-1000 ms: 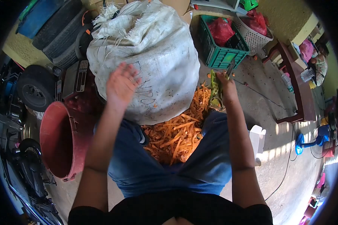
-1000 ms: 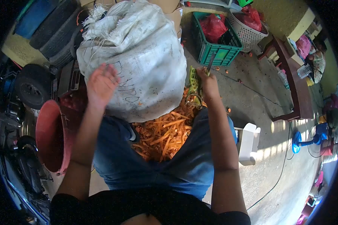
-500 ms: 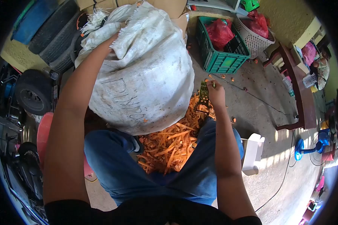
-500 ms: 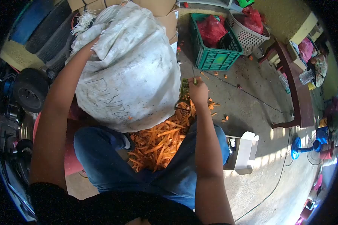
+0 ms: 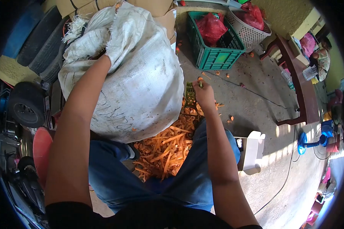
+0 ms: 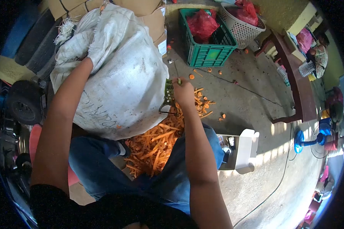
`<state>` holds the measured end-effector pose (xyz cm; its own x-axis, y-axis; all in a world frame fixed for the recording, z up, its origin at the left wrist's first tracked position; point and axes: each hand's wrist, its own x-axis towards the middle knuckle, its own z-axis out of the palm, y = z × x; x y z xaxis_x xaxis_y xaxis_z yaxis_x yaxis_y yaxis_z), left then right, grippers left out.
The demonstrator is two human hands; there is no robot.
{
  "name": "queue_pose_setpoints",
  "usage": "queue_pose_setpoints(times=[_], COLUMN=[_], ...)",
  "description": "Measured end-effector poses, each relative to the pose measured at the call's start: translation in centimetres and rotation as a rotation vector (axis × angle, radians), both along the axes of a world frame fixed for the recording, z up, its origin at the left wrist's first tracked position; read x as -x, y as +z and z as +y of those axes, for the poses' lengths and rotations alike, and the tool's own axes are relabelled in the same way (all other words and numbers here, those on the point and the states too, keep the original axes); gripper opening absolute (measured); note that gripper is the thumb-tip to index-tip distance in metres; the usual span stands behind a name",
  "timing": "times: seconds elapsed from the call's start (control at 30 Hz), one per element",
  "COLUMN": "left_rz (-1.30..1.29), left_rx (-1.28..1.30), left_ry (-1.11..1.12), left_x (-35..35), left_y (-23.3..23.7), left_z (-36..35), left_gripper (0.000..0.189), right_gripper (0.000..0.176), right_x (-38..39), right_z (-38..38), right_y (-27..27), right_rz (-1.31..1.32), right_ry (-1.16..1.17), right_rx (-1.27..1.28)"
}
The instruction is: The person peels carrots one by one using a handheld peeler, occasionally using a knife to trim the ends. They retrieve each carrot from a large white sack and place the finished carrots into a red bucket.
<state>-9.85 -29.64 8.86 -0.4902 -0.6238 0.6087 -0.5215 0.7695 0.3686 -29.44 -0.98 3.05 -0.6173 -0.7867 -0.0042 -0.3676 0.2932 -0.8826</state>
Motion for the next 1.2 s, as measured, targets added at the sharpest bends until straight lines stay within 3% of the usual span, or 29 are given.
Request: queue_pose_setpoints(times=[0.37, 1.2], left_rz=[0.114, 0.083], left_rx=[0.057, -0.055], left_ry=[0.040, 0.055], left_x=[0.3, -2.0], left_y=[-1.2, -0.8], left_z=[-0.5, -0.9], left_gripper=[0.040, 0.038], right_gripper=[0.028, 0.032], right_x=[-0.5, -0.4], right_z=[-0.4, -0.5], right_y=[0.2, 0.2], right_rz=[-0.027, 0.029], right_ry=[-0.018, 0.086], right_rx=[-0.025, -0.109])
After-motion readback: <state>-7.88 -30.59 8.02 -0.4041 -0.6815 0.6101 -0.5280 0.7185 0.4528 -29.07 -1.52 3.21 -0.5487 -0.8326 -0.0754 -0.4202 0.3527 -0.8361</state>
